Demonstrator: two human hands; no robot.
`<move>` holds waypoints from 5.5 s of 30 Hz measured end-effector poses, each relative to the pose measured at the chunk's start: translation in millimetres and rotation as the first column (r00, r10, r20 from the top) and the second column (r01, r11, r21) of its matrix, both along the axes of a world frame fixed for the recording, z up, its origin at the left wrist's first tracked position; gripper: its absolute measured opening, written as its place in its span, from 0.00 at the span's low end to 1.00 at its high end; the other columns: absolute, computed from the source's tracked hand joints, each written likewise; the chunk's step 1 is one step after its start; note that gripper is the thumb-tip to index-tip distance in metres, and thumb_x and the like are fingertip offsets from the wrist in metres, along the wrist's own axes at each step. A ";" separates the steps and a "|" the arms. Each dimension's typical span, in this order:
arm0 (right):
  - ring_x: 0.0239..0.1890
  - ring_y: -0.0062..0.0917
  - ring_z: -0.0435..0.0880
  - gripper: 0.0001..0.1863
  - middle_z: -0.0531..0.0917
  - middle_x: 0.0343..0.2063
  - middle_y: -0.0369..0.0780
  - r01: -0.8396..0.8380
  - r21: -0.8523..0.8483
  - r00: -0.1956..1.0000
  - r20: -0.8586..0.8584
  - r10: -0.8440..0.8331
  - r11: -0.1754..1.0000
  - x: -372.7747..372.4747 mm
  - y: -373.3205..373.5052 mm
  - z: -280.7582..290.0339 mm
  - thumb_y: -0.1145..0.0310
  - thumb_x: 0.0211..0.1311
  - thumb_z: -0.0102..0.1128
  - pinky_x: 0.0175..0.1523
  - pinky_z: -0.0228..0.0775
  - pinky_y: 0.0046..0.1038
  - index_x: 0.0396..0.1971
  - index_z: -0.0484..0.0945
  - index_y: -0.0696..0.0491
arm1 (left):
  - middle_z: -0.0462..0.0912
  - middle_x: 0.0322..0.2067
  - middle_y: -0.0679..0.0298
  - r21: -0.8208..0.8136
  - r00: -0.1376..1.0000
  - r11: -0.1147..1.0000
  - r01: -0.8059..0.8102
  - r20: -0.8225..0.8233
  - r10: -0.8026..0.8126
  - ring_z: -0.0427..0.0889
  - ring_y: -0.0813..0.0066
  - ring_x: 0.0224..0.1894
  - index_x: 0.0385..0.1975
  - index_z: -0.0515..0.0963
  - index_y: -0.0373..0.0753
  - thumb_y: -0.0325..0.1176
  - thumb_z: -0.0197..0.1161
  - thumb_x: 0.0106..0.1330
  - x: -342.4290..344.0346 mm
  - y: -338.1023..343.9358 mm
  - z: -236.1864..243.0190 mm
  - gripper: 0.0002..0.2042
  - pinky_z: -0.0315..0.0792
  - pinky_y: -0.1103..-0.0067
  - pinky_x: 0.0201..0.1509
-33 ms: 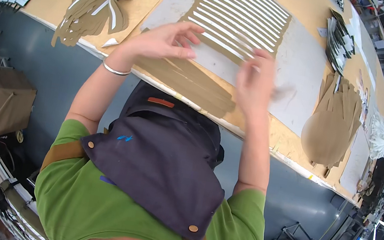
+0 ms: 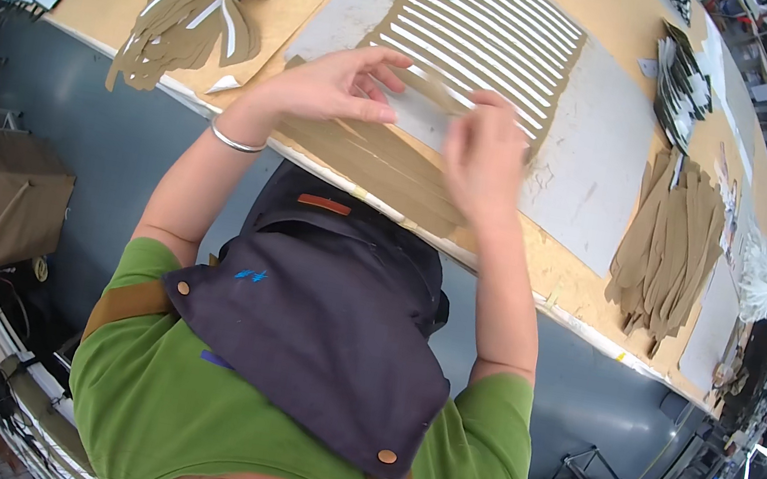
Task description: Peeling tape backing and sticking brown leather strips onto a lined adhesive positioning board template.
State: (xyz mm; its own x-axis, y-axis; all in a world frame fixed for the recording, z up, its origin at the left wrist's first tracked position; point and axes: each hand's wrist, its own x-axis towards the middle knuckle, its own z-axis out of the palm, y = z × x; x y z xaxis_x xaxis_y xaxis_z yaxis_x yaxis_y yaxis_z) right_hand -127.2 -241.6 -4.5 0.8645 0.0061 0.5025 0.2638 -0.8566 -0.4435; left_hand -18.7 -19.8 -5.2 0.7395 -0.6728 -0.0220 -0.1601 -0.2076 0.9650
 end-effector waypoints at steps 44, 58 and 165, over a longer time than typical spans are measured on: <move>0.32 0.36 0.82 0.07 0.81 0.28 0.41 -0.245 0.109 0.913 -0.309 0.267 0.963 69.6 49.8 -17.3 0.67 0.57 0.66 0.38 0.74 0.35 0.34 0.83 0.52 | 0.81 0.30 0.64 0.255 0.812 0.965 -0.065 0.576 -0.098 0.77 0.62 0.39 0.33 0.85 0.42 0.27 0.68 0.56 40.8 31.2 -20.2 0.06 0.73 0.69 0.45; 0.38 0.30 0.82 0.10 0.79 0.34 0.35 -0.317 -0.265 0.945 -0.173 0.278 0.911 57.9 46.3 -23.8 0.68 0.58 0.62 0.40 0.78 0.31 0.41 0.82 0.48 | 0.80 0.33 0.75 0.275 0.548 0.952 -0.130 0.821 -0.162 0.77 0.72 0.42 0.31 0.86 0.50 0.29 0.67 0.53 39.2 41.6 -33.8 0.08 0.71 0.75 0.47; 0.41 0.31 0.80 0.13 0.80 0.36 0.35 -0.153 -0.247 0.966 -0.241 0.093 0.957 -30.6 -58.3 -11.3 0.74 0.55 0.65 0.42 0.77 0.32 0.41 0.85 0.47 | 0.73 0.53 0.53 0.531 0.517 0.816 -0.228 0.776 -0.361 0.77 0.33 0.51 0.63 0.71 0.54 0.55 0.65 0.60 -82.2 -66.9 -21.7 0.31 0.71 0.59 0.51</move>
